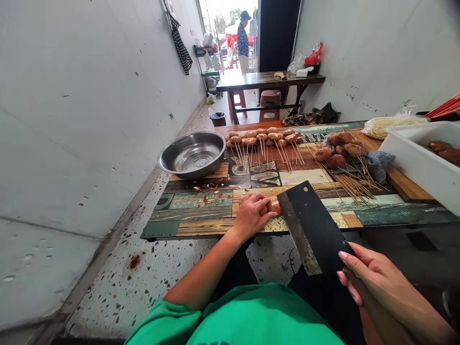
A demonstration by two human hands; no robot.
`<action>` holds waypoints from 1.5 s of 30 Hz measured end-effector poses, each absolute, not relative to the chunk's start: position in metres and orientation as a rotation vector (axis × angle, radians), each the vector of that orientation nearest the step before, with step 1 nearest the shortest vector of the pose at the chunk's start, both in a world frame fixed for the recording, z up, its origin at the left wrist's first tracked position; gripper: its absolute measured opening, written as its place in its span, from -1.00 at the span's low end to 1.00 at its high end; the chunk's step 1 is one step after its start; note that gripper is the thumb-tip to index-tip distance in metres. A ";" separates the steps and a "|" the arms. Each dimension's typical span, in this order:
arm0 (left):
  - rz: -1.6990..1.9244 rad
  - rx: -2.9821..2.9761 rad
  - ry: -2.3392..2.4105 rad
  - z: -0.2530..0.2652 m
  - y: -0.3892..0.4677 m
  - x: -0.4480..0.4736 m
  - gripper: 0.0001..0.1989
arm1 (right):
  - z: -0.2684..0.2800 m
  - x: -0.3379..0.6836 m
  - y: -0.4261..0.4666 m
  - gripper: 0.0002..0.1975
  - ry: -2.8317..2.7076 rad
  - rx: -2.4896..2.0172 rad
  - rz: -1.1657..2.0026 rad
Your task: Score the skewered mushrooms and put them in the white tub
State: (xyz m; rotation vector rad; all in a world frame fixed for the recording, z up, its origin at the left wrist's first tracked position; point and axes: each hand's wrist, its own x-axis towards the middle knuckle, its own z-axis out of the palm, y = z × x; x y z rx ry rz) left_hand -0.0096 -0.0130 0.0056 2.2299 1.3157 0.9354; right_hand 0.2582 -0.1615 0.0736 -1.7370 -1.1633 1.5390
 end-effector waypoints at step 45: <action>0.930 2.443 1.246 0.008 -0.020 -0.007 -0.83 | 0.094 0.215 -0.181 -0.58 -2.523 -1.553 -0.691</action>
